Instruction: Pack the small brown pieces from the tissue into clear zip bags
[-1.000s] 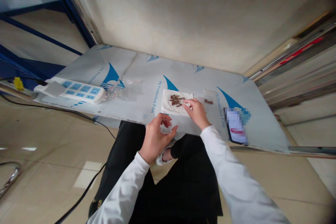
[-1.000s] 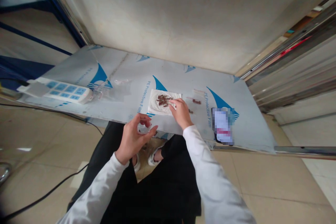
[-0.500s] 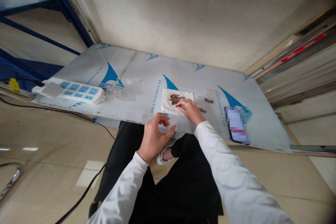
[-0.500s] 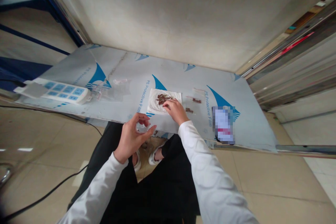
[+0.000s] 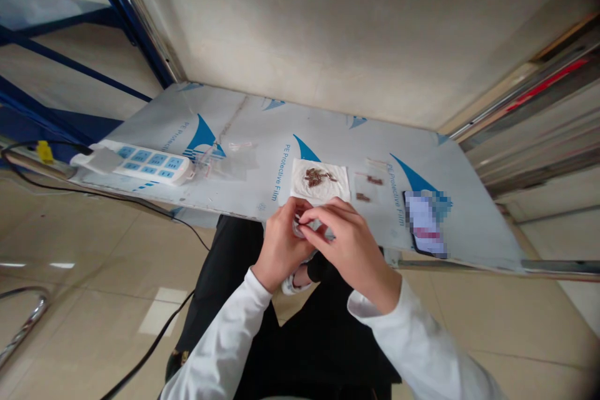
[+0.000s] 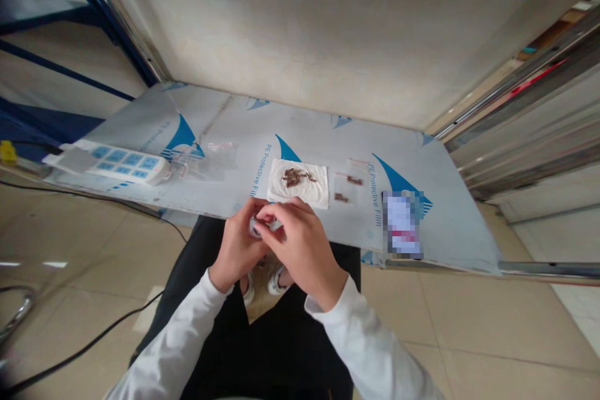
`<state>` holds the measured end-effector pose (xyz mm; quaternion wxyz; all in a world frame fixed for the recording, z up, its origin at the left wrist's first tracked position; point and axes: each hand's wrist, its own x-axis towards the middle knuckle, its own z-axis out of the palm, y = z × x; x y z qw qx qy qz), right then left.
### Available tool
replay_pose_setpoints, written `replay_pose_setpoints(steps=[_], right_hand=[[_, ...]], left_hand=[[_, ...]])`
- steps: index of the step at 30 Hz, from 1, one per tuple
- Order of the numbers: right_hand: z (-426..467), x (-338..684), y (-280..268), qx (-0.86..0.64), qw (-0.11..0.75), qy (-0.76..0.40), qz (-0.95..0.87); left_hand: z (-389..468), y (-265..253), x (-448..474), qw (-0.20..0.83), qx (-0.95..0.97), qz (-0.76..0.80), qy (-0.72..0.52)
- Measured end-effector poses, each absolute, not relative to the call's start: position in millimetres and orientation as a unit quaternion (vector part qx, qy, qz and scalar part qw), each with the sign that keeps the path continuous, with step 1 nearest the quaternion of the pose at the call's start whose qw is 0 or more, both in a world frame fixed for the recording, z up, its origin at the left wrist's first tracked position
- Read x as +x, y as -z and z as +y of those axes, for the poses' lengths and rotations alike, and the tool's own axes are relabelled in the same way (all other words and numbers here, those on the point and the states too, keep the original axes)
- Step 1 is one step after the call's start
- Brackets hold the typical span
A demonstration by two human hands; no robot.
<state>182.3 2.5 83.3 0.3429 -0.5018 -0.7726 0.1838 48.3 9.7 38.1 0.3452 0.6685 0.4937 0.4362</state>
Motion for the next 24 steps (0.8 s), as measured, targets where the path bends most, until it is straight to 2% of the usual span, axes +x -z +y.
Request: replay_pose_setpoints(steps=[3,6,9,13,15,18,24], right_hand=[[-4,179,-100,-0.464,0.245,-0.138,-0.84],[-2,185,-107,-0.432,0.223,-0.153,-0.86],[-1,195,-111,-0.43,0.256,-0.216,-0.839],[2,208,-118,-0.454,0.278,-0.277,-0.8],[4,212,-120,-0.465,0.279,-0.303,-0.784],[6,214,-120,-0.479,0.298,-0.339,-0.753],[1,202,-102,-0.548,0.448,-0.426,-0.563]], left_hand=[[7,-45,50,0.345,0.668,0.485,-0.447],[3,-48,48,0.355,0.654,0.477,-0.468],[-1,-53,40,0.406,0.646,0.437,-0.476],[-5,-63,29,0.555,0.601,0.338,-0.466],[-5,-70,28,0.597,0.544,0.338,-0.483],[-4,-78,33,0.594,0.465,0.401,-0.52],[-7,-81,39,0.596,0.406,0.436,-0.538]])
